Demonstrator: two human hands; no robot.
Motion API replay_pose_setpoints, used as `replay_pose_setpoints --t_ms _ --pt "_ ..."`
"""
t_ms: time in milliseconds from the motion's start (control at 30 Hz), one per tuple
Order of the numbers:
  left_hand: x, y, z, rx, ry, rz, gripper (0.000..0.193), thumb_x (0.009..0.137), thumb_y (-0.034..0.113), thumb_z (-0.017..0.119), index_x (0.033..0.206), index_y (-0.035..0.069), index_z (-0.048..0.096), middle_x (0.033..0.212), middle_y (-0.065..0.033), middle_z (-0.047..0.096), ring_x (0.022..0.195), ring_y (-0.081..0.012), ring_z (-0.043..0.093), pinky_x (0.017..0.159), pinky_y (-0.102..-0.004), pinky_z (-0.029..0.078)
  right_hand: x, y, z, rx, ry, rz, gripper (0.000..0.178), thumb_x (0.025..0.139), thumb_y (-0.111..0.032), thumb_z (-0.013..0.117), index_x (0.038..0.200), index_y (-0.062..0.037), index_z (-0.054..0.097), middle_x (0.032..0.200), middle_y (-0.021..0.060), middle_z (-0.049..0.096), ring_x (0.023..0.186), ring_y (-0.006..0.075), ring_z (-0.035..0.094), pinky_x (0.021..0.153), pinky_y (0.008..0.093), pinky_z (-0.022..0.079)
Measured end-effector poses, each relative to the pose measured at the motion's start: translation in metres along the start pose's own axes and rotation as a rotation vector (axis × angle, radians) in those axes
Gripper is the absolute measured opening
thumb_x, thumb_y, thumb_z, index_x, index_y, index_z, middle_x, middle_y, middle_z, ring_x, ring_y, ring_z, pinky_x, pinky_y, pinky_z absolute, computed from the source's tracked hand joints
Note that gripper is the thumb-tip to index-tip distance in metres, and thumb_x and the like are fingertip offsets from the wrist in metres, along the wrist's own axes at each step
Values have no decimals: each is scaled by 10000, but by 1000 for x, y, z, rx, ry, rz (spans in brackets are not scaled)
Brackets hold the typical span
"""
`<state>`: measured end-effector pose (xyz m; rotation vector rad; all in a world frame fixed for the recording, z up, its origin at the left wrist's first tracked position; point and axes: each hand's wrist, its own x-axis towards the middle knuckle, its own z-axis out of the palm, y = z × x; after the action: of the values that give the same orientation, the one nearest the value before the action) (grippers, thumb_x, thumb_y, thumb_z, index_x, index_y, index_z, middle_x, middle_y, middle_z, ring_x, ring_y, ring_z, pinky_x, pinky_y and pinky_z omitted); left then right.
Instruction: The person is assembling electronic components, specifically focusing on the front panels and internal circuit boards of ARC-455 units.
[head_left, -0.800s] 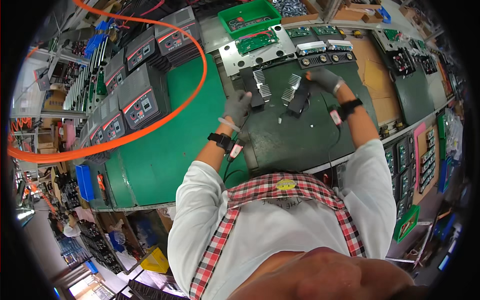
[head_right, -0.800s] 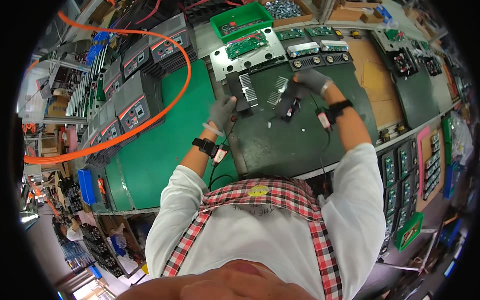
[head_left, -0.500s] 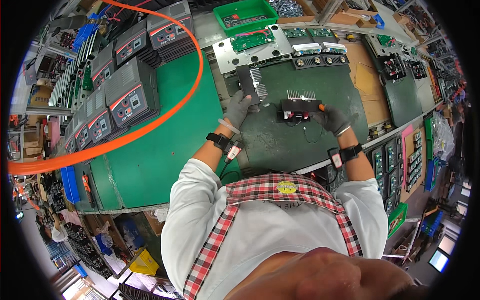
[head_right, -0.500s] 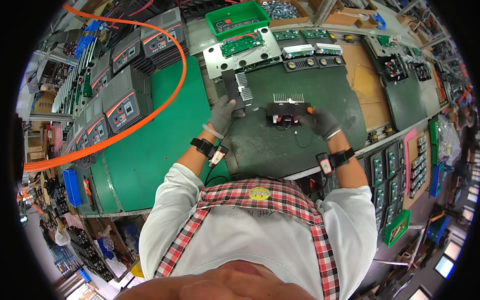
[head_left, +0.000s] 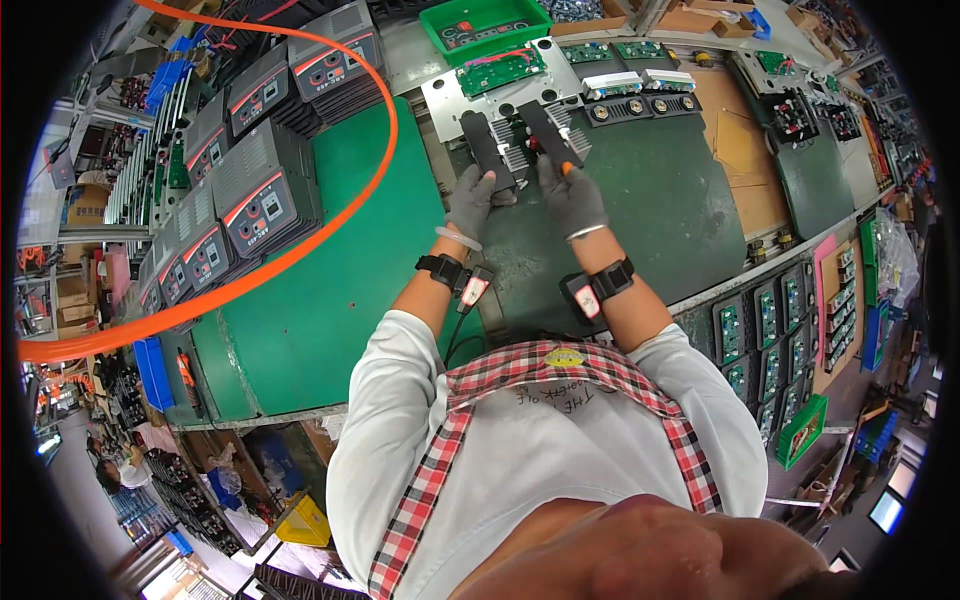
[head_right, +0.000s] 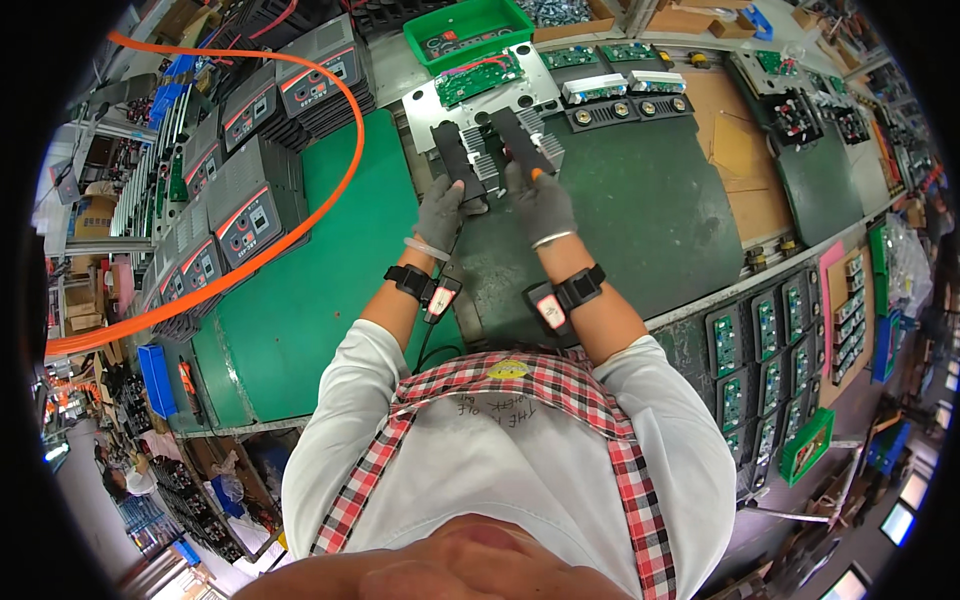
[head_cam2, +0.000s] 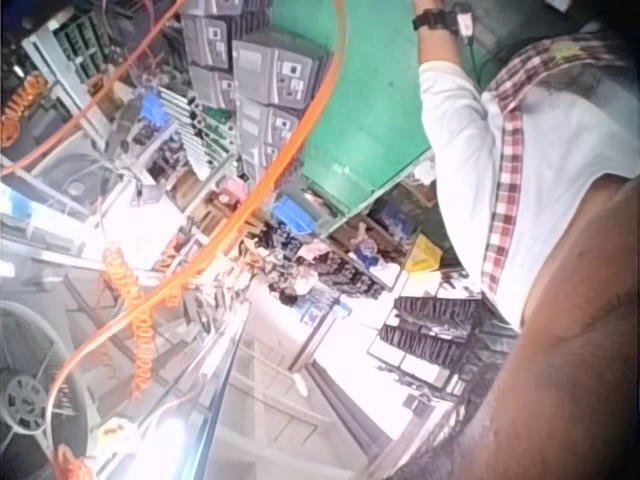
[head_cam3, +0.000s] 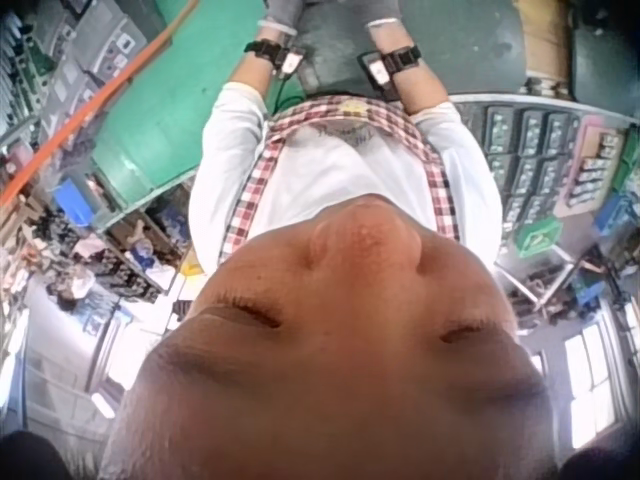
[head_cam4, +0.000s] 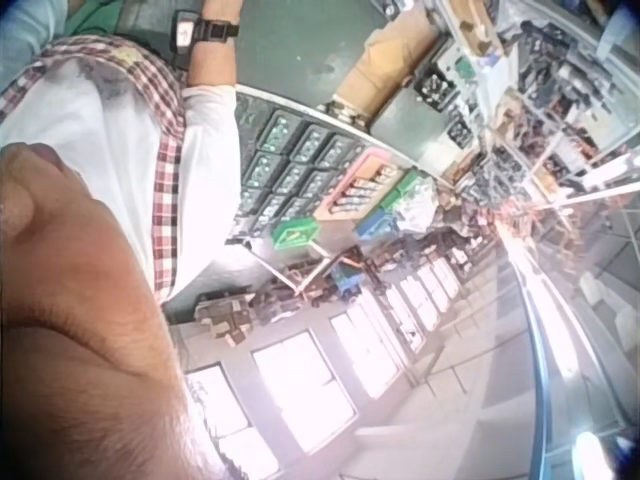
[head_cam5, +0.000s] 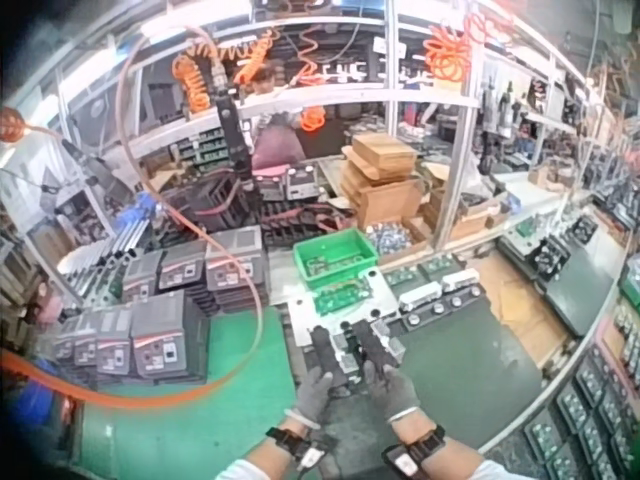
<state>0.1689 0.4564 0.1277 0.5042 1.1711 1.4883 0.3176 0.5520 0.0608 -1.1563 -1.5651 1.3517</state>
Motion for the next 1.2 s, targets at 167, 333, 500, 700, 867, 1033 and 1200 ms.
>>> replay_pose_setpoints --t_ms 167,333,500,700,867,1033,1200 --pt "-10 1 -12 409 152 7 203 837 229 480 910 39 488 739 -39 548 618 -128 562 468 -230 381 -37 -63 13 1259 78 786 168 872 -85 362 988 17 427 991 166 502 918 263 522 777 349 489" --pt "-18 10 3 288 157 59 205 832 239 488 901 46 505 691 -20 544 575 -103 538 443 -213 347 -21 -55 2 1332 105 833 155 865 -80 383 983 4 439 965 142 505 872 232 534 729 324 504" --pt "-16 13 -2 160 140 -16 172 848 131 456 958 4 494 791 -63 554 670 -134 551 633 -275 467 -23 -57 22 1316 78 799 175 863 -94 400 1004 -5 454 910 112 521 788 185 550 670 267 504" --pt "-3 -8 -17 494 132 161 165 850 107 436 953 -13 483 782 -62 539 687 -148 565 630 -275 498 -32 -43 23 1073 -237 679 213 876 -173 376 1011 -45 479 836 63 535 661 143 509 530 214 426" --pt "-5 -9 -16 -9 70 35 204 844 179 458 923 -9 463 851 -97 552 661 -156 564 615 -264 470 -30 -52 1 990 -248 714 241 864 -208 410 1017 -37 482 817 68 531 625 146 488 514 234 409" --pt "-13 2 -13 30 71 -2 221 846 189 459 934 -14 458 844 -99 552 660 -158 569 635 -281 492 -26 -51 -3 1058 -220 772 266 869 -230 402 1017 -24 482 776 48 512 586 121 463 473 194 383" --pt "-17 1 -13 286 242 16 267 820 213 520 975 0 477 796 -75 558 633 -164 561 588 -279 485 -14 -41 -16 1161 -348 767 260 869 -224 414 1015 -19 481 670 8 453 523 75 381 415 172 325"
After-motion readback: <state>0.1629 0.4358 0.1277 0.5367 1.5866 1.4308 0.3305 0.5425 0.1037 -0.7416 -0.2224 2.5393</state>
